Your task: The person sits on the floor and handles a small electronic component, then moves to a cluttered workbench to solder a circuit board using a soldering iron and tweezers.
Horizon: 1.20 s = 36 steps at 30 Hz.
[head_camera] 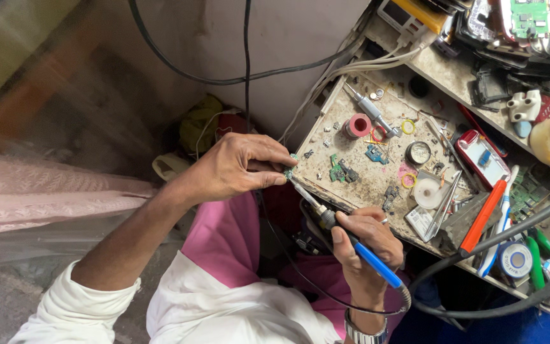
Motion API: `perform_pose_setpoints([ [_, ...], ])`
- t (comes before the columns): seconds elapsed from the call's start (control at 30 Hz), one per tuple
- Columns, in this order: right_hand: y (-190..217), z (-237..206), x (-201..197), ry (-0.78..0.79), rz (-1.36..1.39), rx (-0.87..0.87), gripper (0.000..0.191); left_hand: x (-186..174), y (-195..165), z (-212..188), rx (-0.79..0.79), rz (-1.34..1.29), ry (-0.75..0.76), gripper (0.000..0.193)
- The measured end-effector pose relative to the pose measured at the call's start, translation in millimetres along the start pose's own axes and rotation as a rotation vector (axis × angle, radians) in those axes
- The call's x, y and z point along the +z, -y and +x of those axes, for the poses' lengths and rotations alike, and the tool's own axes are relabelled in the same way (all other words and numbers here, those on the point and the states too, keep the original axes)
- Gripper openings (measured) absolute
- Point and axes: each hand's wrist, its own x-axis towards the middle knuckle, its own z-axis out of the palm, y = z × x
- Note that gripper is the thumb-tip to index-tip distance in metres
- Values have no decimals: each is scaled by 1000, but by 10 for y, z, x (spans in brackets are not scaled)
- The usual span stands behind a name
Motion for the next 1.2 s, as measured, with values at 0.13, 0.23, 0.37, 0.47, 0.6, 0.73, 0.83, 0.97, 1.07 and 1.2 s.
perform_pose_setpoints([
  [0.13,-77,-63,3,-31,66,-44,20,15,3,-9,5,7,-1,34],
  [0.23,-65,-132,-47,-111,211,34,19,17,-2,-24,-10,-8,-4,34],
  [0.37,2,-146,-184,-272,86,103,22,18,0,6,65,110,-7,32],
  [0.47,13,-31,-309,-367,-165,120,21,22,2,20,17,113,8,31],
  [0.6,-39,167,-334,-383,-369,80,23,50,4,10,-44,-17,4,33],
  [0.73,-71,230,-304,-352,-435,38,25,61,21,0,-71,-70,-1,32],
  [0.83,-96,231,-300,-347,-466,-5,26,68,45,10,-89,-94,-2,31],
  [0.97,-116,216,-308,-370,-423,39,26,77,58,6,-107,-112,-4,31],
  [1.07,-123,218,-305,-385,-402,63,25,80,46,4,-133,-148,-5,30],
  [1.2,-121,231,-328,-343,-449,28,25,79,20,4,-142,-132,-8,30],
])
